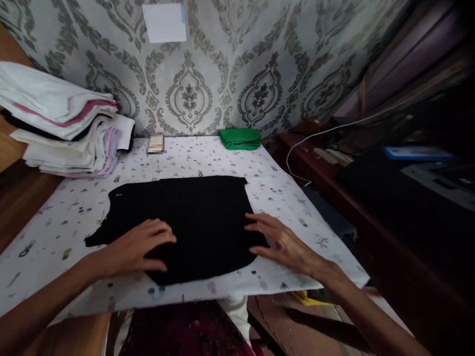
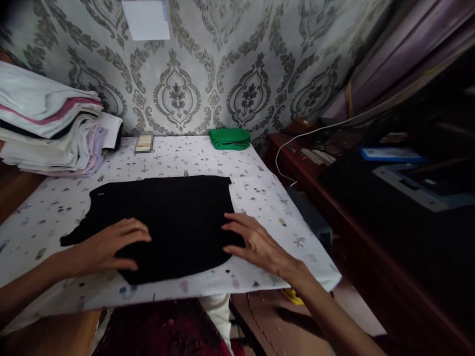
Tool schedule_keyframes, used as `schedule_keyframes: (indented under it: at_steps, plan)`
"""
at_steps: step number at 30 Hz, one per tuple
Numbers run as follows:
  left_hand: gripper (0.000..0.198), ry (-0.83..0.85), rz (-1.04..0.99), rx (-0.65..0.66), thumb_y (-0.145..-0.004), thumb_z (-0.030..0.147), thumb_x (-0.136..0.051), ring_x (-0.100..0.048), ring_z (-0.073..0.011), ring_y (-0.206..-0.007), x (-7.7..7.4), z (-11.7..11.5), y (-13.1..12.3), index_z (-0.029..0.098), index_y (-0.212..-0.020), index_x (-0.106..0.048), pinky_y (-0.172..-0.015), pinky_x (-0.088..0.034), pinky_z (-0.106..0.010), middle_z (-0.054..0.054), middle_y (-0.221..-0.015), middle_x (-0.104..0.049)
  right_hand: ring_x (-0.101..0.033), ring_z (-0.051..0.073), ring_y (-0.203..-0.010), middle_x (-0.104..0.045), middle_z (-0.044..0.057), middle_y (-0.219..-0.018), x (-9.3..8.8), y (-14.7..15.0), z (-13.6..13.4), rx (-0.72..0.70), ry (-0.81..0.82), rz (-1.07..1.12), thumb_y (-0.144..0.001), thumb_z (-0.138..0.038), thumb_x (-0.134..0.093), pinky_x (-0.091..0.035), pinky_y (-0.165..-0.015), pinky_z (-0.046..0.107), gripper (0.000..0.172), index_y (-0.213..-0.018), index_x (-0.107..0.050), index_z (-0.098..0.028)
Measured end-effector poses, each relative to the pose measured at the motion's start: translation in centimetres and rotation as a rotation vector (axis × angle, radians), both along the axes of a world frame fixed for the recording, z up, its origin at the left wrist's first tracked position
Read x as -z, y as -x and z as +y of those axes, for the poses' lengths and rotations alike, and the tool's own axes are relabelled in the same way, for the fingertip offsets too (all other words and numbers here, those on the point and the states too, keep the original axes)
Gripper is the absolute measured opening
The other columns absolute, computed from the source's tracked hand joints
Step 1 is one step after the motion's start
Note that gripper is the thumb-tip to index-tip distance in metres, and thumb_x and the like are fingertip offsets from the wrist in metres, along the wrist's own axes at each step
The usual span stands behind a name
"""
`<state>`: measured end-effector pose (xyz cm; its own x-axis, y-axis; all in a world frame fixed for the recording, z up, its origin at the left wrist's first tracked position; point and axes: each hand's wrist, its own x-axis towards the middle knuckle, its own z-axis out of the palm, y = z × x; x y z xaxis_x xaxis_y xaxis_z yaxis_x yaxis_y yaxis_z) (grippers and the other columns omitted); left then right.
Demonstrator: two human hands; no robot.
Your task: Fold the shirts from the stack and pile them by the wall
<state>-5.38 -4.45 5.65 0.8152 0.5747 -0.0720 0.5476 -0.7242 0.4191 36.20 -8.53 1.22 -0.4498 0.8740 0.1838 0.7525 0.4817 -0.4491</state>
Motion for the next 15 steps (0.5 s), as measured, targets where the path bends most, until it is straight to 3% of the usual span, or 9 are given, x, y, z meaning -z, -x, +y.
schedule_keyframes:
  at_steps: [4, 7, 10, 13, 15]
  plan:
    - [0.032, -0.038, 0.010, 0.075, -0.088, 0.033, -0.069, -0.058, -0.0223, -0.108, 0.3, -3.2, 0.5, 0.028, -0.118, -0.061, -0.092, -0.047, -0.033, -0.006, -0.121, -0.063, -0.056, 0.028, -0.130, -0.058, 0.010, -0.143, 0.0, -0.5, -3.6, -0.041, -0.026, -0.034, -0.092, -0.035, -0.062, -0.053, -0.103, 0.050, 0.037, -0.128, -0.065, -0.028]
    - [0.024, -0.141, 0.006, 0.083, -0.089, 0.013, -0.054, -0.057, -0.0226, -0.111, 1.7, -3.8, 1.0, 0.025, -0.109, -0.061, -0.096, -0.045, -0.036, -0.006, -0.120, -0.064, -0.061, 0.025, -0.125, -0.065, 0.010, -0.134, 0.5, -0.1, -3.9, 0.019, -0.058, 0.001, -0.097, -0.026, -0.049, -0.055, -0.101, 0.047, 0.028, -0.117, -0.069, -0.025]
    - [0.026, -0.175, -0.022, 0.057, -0.088, 0.007, -0.044, -0.059, -0.0226, -0.109, 2.2, -3.9, 1.1, 0.023, -0.101, -0.060, -0.096, -0.046, -0.037, -0.006, -0.116, -0.067, -0.063, 0.025, -0.122, -0.068, 0.009, -0.128, 0.8, 0.4, -3.8, 0.085, -0.032, 0.082, -0.098, -0.027, -0.046, -0.054, -0.102, 0.048, 0.024, -0.103, -0.070, -0.025]
    - [0.025, -0.011, -0.084, -0.067, -0.090, 0.013, -0.042, -0.063, -0.0210, -0.099, 1.4, -3.2, 0.9, 0.023, -0.104, -0.060, -0.087, -0.051, -0.034, -0.005, -0.109, -0.069, -0.061, 0.027, -0.125, -0.067, 0.009, -0.131, 0.6, 0.5, -3.2, 0.135, 0.082, 0.240, -0.098, -0.036, -0.049, -0.052, -0.104, 0.049, 0.021, -0.104, -0.066, -0.026]
    - [0.022, 0.134, -0.129, -0.241, -0.093, 0.024, -0.042, -0.065, -0.0201, -0.090, 0.7, -1.8, 0.7, 0.024, -0.105, -0.060, -0.078, -0.052, -0.031, -0.004, -0.102, -0.069, -0.061, 0.028, -0.123, -0.068, 0.009, -0.127, 0.1, 0.6, -2.0, 0.189, 0.158, 0.369, -0.098, -0.043, -0.050, -0.053, -0.101, 0.048, 0.024, -0.107, -0.064, -0.027]
